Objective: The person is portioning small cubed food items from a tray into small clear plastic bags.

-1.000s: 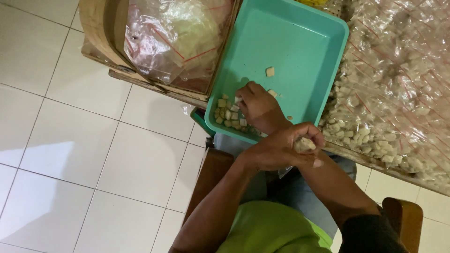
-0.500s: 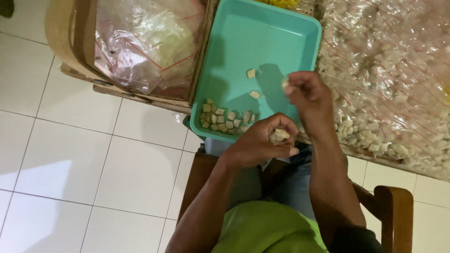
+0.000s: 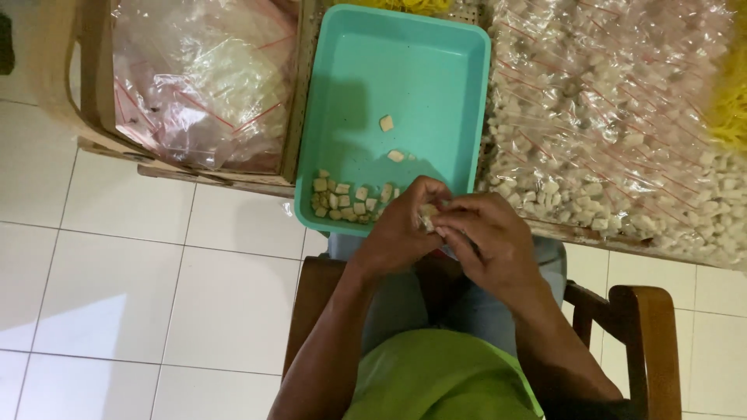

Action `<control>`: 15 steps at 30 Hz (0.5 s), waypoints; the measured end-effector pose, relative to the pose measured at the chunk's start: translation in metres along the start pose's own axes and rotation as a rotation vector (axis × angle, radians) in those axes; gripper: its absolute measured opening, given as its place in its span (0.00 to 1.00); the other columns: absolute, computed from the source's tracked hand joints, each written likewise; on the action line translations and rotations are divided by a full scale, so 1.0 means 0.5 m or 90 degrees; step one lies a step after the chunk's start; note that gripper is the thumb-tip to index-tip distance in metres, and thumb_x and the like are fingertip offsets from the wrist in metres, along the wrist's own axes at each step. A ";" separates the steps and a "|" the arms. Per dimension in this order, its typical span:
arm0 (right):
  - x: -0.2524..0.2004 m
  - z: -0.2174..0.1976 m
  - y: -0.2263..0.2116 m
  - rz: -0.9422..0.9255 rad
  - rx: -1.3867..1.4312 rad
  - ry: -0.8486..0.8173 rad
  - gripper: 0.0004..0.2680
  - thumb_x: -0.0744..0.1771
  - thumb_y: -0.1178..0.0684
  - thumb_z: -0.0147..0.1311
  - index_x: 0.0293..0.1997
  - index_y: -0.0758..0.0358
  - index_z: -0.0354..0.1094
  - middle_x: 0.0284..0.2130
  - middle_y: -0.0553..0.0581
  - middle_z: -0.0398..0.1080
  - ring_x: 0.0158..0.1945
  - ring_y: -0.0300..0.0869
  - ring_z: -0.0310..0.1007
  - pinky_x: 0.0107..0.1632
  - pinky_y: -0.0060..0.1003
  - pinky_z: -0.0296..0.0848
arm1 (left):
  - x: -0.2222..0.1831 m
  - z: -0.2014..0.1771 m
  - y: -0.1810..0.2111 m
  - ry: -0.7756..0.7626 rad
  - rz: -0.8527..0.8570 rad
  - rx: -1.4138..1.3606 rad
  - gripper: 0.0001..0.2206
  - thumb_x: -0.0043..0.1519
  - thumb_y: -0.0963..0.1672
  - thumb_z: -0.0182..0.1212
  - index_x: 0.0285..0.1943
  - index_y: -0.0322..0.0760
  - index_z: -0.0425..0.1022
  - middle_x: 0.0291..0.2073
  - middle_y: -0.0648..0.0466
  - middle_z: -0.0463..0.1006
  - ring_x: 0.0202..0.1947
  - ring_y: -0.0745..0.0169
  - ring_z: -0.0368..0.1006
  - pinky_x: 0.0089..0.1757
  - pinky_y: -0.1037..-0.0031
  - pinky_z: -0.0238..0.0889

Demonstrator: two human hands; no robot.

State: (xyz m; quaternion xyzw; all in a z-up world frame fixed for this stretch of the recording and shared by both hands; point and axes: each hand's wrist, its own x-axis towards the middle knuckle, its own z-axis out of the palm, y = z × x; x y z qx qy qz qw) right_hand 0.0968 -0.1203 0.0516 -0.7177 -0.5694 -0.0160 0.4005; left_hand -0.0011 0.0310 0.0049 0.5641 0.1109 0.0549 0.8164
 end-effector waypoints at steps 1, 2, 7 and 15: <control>0.000 0.005 -0.002 0.000 0.000 0.001 0.07 0.67 0.60 0.62 0.48 0.60 0.81 0.44 0.58 0.77 0.45 0.53 0.78 0.42 0.43 0.78 | -0.002 0.002 -0.002 -0.001 0.000 0.000 0.23 0.54 0.34 0.60 0.60 0.33 0.67 0.49 0.41 0.77 0.47 0.51 0.79 0.48 0.57 0.73; 0.000 0.009 -0.004 -0.013 -0.004 -0.001 0.07 0.68 0.60 0.59 0.49 0.61 0.80 0.43 0.62 0.76 0.43 0.55 0.77 0.42 0.45 0.77 | -0.004 0.004 -0.004 -0.005 0.011 0.052 0.23 0.56 0.35 0.59 0.62 0.33 0.65 0.52 0.38 0.76 0.48 0.47 0.78 0.48 0.54 0.72; 0.017 0.000 -0.035 -0.019 0.030 -0.006 0.08 0.69 0.61 0.56 0.52 0.66 0.77 0.43 0.69 0.76 0.41 0.61 0.76 0.40 0.51 0.77 | -0.011 0.014 0.001 -0.031 0.033 0.113 0.26 0.56 0.36 0.58 0.66 0.34 0.59 0.55 0.33 0.73 0.54 0.38 0.75 0.49 0.48 0.70; -0.018 -0.030 0.003 0.118 0.213 0.087 0.09 0.70 0.63 0.50 0.54 0.70 0.75 0.45 0.64 0.74 0.37 0.49 0.76 0.37 0.43 0.75 | -0.007 0.014 -0.014 -0.174 0.030 -0.171 0.37 0.57 0.38 0.67 0.77 0.41 0.53 0.37 0.46 0.77 0.40 0.54 0.78 0.43 0.62 0.72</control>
